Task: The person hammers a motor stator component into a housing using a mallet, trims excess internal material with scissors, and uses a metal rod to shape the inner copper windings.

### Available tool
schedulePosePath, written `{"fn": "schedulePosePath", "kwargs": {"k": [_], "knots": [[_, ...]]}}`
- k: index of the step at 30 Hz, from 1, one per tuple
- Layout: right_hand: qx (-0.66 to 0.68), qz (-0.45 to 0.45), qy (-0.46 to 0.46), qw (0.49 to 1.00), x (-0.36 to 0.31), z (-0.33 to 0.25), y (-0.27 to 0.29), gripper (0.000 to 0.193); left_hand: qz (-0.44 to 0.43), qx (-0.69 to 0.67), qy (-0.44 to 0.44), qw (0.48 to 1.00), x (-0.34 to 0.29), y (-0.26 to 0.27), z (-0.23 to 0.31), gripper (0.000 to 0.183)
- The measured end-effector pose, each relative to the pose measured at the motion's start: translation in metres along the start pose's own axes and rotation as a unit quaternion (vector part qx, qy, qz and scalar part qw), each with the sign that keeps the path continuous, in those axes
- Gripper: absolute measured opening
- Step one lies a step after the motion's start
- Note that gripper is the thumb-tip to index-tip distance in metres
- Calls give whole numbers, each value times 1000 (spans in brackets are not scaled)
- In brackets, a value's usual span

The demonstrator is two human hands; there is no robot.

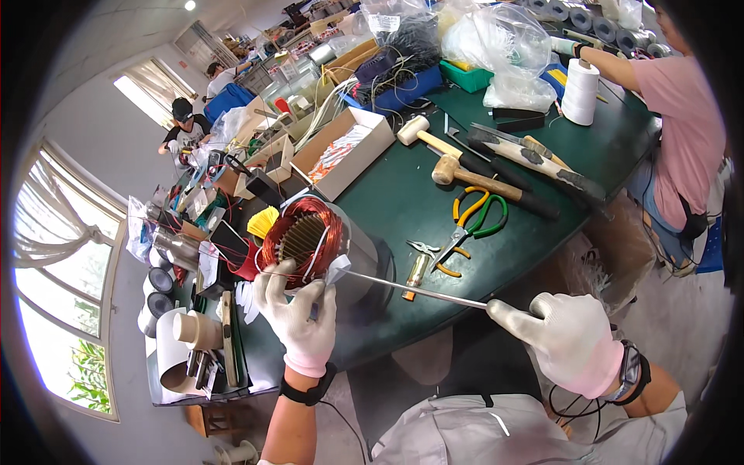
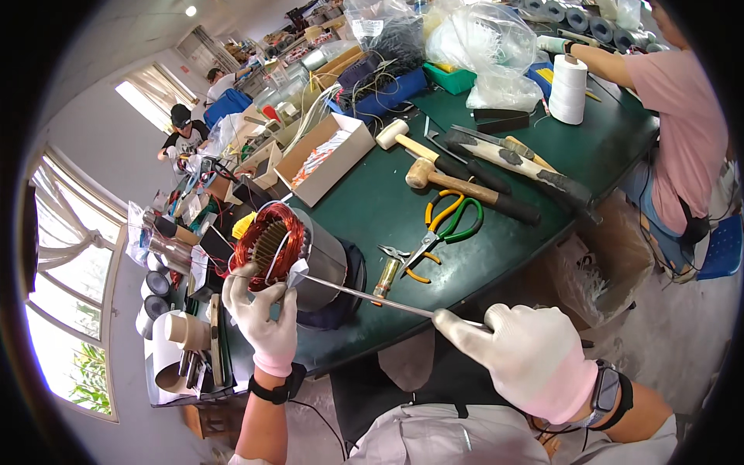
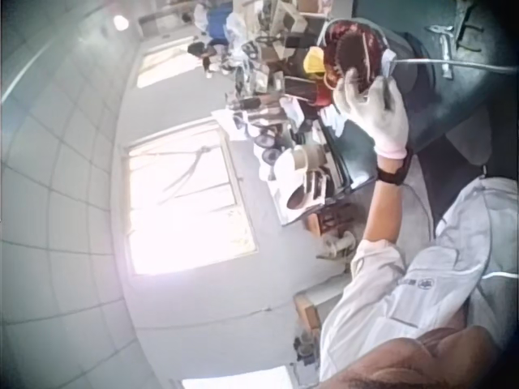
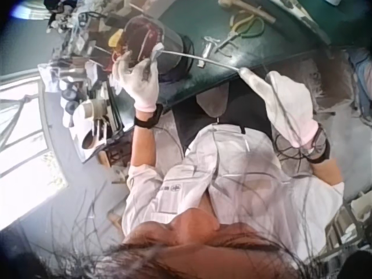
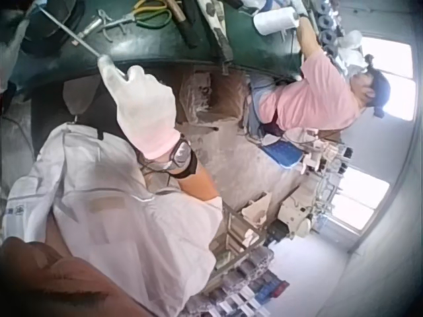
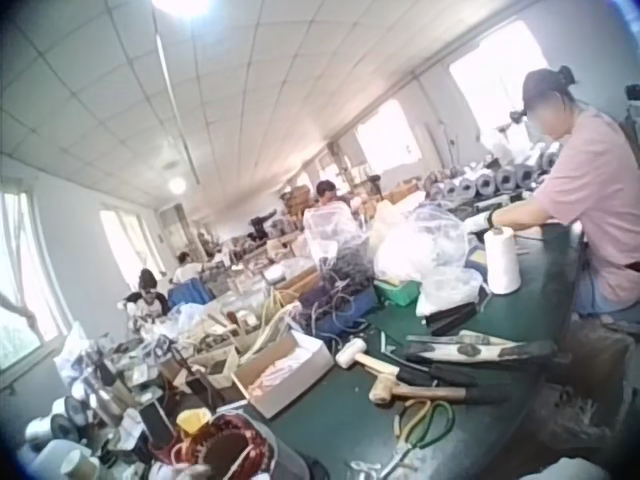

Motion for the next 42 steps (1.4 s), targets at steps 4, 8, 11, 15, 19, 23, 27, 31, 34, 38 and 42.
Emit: {"fn": "schedulePosePath", "kwargs": {"k": [4, 8, 11, 15, 19, 23, 27, 31, 34, 38, 42], "knots": [[-63, -10, 27, 998, 14, -12, 6, 48, -37, -24, 0, 999, 7, -4, 2, 21], [-132, -56, 29, 989, 23, -28, 2, 44, -87, -40, 10, 995, 15, -1, 4, 20], [-169, -72, 33, 982, 32, -45, 6, 41, -156, -27, -14, 987, 23, 5, 2, 22], [-182, -51, 31, 981, 47, -58, -8, 38, -139, -23, -25, 990, 22, 1, 1, 20], [-165, -46, 27, 985, 50, -50, -16, 39, -115, -45, -39, 992, 23, -12, 8, 19], [-29, -28, -10, 999, 50, -34, -27, 50, -92, -23, -21, 995, 25, -9, 10, 18], [65, 46, -65, 995, 17, -32, -93, 57, -88, -23, -25, 996, 22, -16, 21, 17], [141, 67, -65, 986, 16, -27, -77, 58, -107, -49, -15, 993, 21, -11, 10, 18], [109, 28, -38, 993, 21, -29, -40, 55, -129, -67, 8, 989, 17, -2, -12, 19], [51, -14, -28, 998, -7, -11, -2, 51, -114, -84, -21, 990, 8, 16, -21, 19], [50, -17, -26, 998, -26, 1, 11, 52, -3, 20, 5, 1000, -16, 42, -10, 19]]}}
Point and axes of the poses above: each hand's wrist, its own x-axis towards the middle knuckle, its own y-axis out of the back of the hand, z = x × y, the point moved 5 cm from there along x, towards the middle knuckle, and after that the axes turned 12 degrees about y, right-handed, at the moved point
